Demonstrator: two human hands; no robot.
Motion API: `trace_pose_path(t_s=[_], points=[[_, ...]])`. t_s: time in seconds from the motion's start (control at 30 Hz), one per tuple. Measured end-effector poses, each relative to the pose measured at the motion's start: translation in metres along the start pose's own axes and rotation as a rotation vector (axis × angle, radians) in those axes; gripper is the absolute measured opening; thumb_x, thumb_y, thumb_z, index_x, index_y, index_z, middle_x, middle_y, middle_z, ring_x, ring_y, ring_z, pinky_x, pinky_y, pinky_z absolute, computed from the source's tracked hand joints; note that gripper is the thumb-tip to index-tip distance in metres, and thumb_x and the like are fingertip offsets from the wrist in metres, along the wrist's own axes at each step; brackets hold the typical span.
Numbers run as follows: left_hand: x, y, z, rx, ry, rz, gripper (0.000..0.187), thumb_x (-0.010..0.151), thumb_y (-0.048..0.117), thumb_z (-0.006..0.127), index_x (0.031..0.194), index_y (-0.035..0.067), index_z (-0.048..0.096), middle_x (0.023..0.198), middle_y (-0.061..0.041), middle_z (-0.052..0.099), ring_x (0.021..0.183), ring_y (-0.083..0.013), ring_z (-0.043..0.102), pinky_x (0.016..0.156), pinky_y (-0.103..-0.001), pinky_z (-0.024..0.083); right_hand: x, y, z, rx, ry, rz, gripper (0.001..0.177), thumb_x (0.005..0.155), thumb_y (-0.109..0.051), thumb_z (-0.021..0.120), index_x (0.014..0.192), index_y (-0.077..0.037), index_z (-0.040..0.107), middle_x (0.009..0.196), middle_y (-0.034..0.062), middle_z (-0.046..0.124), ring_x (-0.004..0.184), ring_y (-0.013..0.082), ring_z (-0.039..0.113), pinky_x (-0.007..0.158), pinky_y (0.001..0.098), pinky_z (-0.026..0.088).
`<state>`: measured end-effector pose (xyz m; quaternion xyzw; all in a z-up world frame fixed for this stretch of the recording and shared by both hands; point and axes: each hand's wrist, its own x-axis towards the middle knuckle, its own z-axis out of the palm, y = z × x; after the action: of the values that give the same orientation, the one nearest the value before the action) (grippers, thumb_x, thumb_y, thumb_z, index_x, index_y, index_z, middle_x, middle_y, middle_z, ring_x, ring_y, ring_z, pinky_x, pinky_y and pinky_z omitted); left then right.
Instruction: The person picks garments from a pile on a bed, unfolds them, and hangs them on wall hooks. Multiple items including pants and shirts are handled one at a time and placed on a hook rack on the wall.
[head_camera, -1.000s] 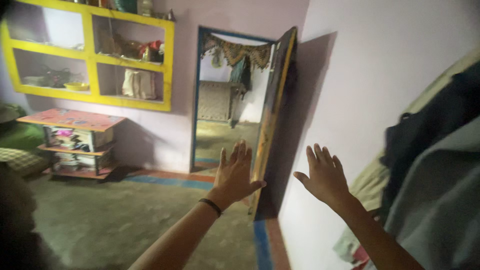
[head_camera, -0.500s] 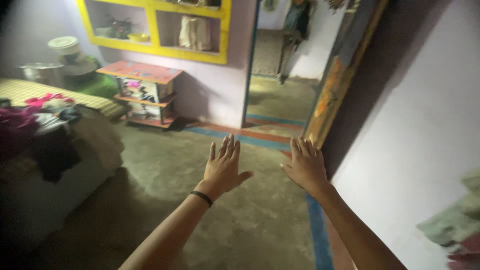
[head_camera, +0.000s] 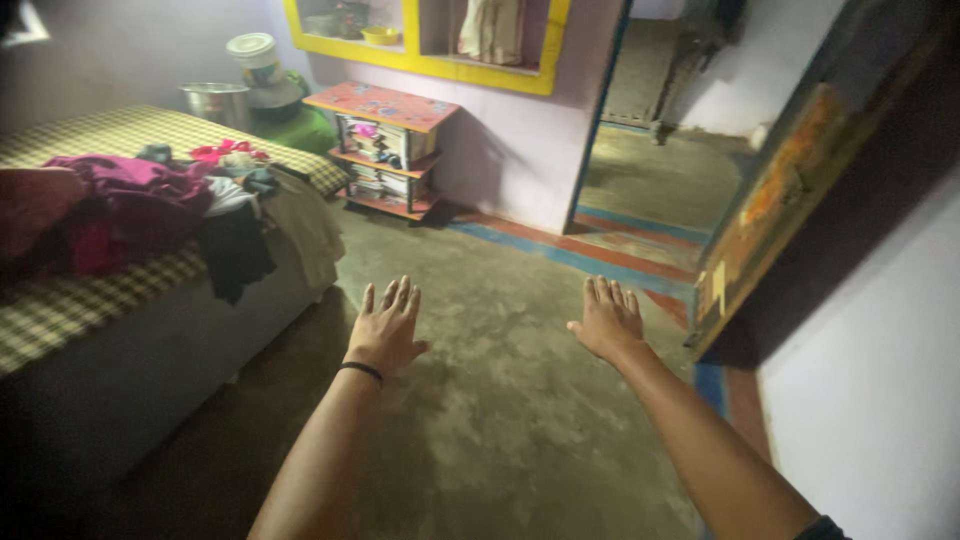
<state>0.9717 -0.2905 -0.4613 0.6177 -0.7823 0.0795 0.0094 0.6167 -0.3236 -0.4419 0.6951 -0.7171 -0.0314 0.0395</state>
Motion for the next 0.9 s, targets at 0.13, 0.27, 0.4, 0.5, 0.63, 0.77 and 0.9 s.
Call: trace_pose_path(t_s=[0.13,0.27,0.4,0.5,0.63,0.77,0.9], points=[[-0.005,-0.027,0.008,-0.009,-0.056,-0.069,0.098,0.088,0.057,0.069,0.16,0.012,0.02,0.169,-0.01,0.016,0.157,-0.0256,0.013,0.126,-0.053,0.009,0.021,-0.017,0.009,0.009,0.009,-0.044,0.092,0.095,-0.053,0.063,0.164,-0.014,0.015,0.171,0.0088,0.015,0.158,0.0273,0.013,0.128,0.0472,0.012],[0.002,-0.038,0.01,-0.025,-0.074,-0.142,0.098,0.087,0.056,0.071,0.159,0.011,0.022,0.166,-0.013,0.023,0.154,-0.0288,0.019,0.125,-0.056,0.011,0.058,-0.03,0.011,0.047,0.006,-0.053,0.09,0.094,-0.054,0.062,0.164,-0.02,0.015,0.171,0.0065,0.014,0.157,0.0274,0.014,0.128,0.0484,0.01],[0.016,-0.043,0.017,-0.04,0.005,-0.147,0.098,0.086,0.055,0.073,0.158,0.01,0.025,0.16,-0.015,0.033,0.151,-0.0314,0.027,0.123,-0.058,0.014,0.092,-0.042,0.015,0.063,0.056,-0.094,0.092,0.092,-0.056,0.063,0.164,-0.021,0.017,0.17,0.0075,0.017,0.156,0.0301,0.016,0.126,0.0507,0.012],[0.031,-0.036,0.025,-0.054,0.027,-0.172,0.098,0.084,0.055,0.074,0.157,0.009,0.026,0.16,-0.015,0.034,0.15,-0.0317,0.028,0.123,-0.057,0.015,0.113,-0.052,0.021,0.083,0.096,-0.125,0.092,0.091,-0.056,0.065,0.163,-0.022,0.02,0.17,0.0078,0.02,0.156,0.0305,0.02,0.126,0.0522,0.014],[0.054,-0.028,0.033,-0.1,0.007,-0.169,0.099,0.083,0.055,0.075,0.157,0.009,0.026,0.161,-0.016,0.032,0.151,-0.0316,0.026,0.123,-0.058,0.014,0.135,-0.066,0.027,0.08,0.118,-0.137,0.093,0.089,-0.054,0.068,0.163,-0.023,0.021,0.169,0.0087,0.021,0.156,0.0304,0.02,0.125,0.0526,0.013],[0.073,-0.028,0.042,-0.117,0.01,-0.131,0.099,0.083,0.052,0.077,0.156,0.007,0.027,0.161,-0.016,0.032,0.152,-0.0314,0.025,0.123,-0.058,0.014,0.151,-0.084,0.034,0.051,0.114,-0.18,0.091,0.09,-0.054,0.067,0.163,-0.023,0.021,0.169,0.0087,0.021,0.155,0.0304,0.02,0.125,0.0538,0.013],[0.09,-0.045,0.049,-0.098,0.039,-0.118,0.1,0.082,0.05,0.079,0.156,0.007,0.027,0.161,-0.017,0.034,0.152,-0.032,0.027,0.124,-0.058,0.015,0.168,-0.107,0.036,0.046,0.101,-0.195,0.091,0.09,-0.055,0.066,0.163,-0.023,0.021,0.17,0.0078,0.021,0.156,0.0303,0.021,0.125,0.0535,0.014]])
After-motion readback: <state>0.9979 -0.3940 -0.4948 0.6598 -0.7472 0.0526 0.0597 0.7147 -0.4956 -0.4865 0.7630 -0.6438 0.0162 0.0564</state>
